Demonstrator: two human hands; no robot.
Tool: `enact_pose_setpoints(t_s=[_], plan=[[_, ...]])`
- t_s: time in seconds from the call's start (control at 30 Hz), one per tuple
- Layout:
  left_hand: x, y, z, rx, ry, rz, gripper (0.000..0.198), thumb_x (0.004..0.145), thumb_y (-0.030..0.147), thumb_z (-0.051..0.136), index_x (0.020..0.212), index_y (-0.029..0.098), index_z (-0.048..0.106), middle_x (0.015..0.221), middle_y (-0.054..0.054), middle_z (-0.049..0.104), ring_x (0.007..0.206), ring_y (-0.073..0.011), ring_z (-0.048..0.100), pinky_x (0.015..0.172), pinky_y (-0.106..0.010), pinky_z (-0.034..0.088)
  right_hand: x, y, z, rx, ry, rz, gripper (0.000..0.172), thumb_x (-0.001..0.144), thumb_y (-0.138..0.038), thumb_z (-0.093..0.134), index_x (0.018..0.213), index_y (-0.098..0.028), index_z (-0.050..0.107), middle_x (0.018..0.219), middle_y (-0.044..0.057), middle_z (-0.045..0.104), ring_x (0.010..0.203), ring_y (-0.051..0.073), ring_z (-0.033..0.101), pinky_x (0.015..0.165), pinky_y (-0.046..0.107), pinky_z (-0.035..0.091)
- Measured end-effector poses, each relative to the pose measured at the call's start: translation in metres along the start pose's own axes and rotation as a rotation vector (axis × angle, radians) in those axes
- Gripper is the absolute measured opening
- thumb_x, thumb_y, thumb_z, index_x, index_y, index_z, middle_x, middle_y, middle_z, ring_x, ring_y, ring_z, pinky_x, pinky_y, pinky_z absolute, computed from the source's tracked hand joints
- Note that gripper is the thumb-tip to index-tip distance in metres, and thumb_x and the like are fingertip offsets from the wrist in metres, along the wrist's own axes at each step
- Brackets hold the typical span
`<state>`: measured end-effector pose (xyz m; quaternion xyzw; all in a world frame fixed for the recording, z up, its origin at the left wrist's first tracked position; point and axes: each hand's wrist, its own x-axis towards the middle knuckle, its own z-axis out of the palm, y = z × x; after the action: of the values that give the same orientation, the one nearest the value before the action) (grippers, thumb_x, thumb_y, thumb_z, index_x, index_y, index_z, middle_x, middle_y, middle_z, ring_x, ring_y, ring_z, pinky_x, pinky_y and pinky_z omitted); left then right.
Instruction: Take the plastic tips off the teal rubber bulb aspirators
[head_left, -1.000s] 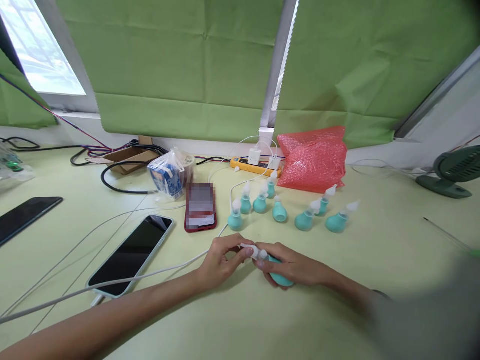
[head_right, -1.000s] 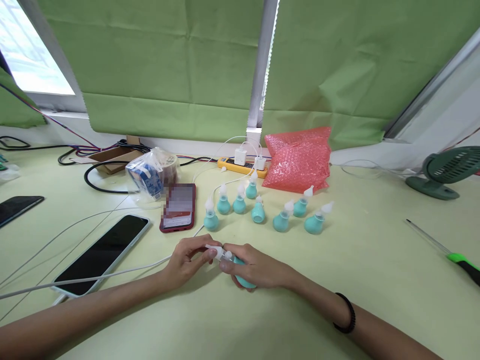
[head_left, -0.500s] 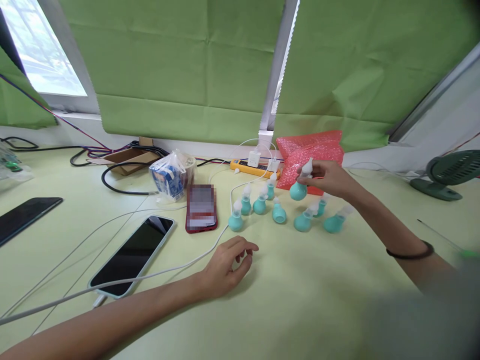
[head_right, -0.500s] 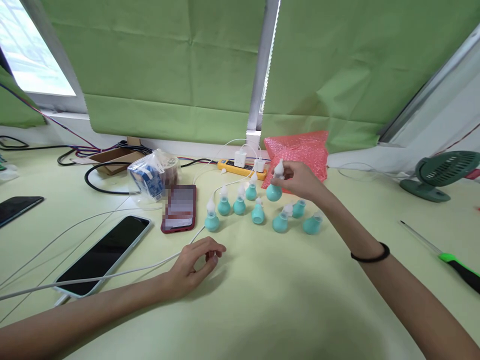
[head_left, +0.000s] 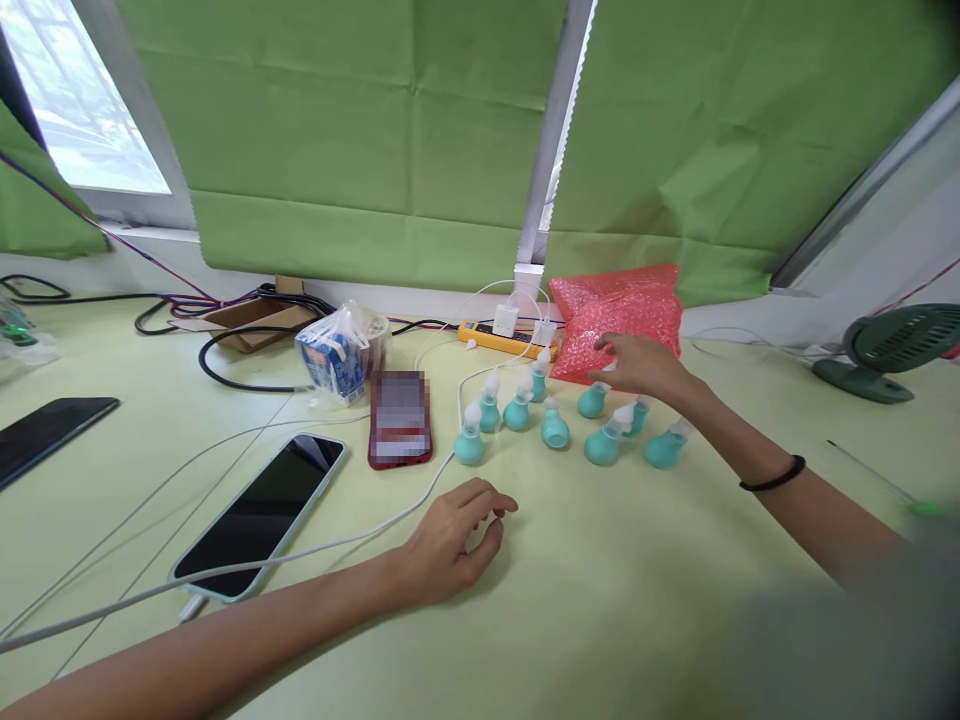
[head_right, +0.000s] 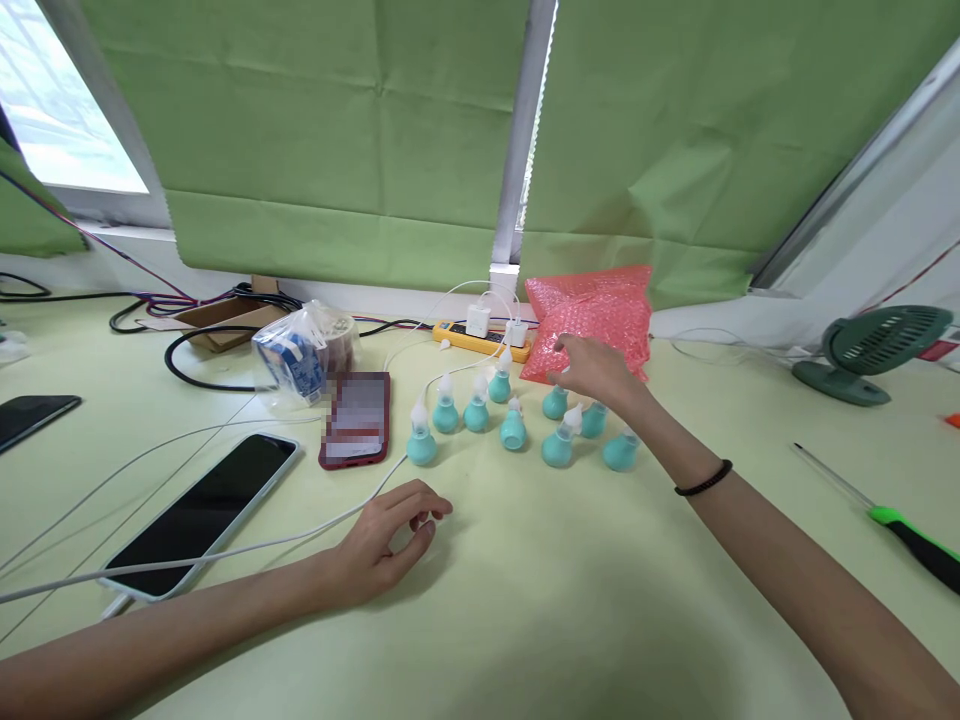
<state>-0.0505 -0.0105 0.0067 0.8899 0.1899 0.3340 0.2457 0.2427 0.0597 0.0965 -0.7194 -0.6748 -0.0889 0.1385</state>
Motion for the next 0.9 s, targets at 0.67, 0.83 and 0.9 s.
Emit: enact_pose_setpoints(t_s=[0.67,0.83,0.9], plan=[[-0.001,0.0,0.0,0.054,-0.08,0.068,0.022,0.077,0.011,0.036,0.093,0.013,0.051,0.081,-0.008,0.054,0.075,-0.0159,0.051,0.065,-0.026,0.043,-0.05,-0.075,0.032,-0.262,-0.314,-0.267,0.022,0.079,-0.022,0.041,0.09,-0.014,0.058,0.083,0.012,0.062,0.076,0.023,0.06,0.057,0.026,0.038],[-0.002,0.0,0.001,0.062,-0.083,0.073,0.022,0.078,0.012,0.036,0.093,0.014,0.052,0.082,-0.007,0.054,0.075,-0.0154,0.051,0.065,-0.025,0.043,-0.065,-0.076,0.033,-0.244,-0.278,-0.241,0.023,0.08,-0.024,0.041,0.086,-0.014,0.061,0.075,0.011,0.063,0.072,0.024,0.06,0.054,0.026,0.036],[-0.002,0.0,0.002,0.062,-0.076,0.063,0.021,0.079,0.013,0.037,0.093,0.014,0.052,0.082,-0.007,0.055,0.075,-0.015,0.051,0.065,-0.025,0.043,-0.076,-0.078,0.036,-0.235,-0.246,-0.232,0.023,0.081,-0.024,0.042,0.089,-0.014,0.061,0.072,0.01,0.064,0.07,0.023,0.06,0.052,0.025,0.036]])
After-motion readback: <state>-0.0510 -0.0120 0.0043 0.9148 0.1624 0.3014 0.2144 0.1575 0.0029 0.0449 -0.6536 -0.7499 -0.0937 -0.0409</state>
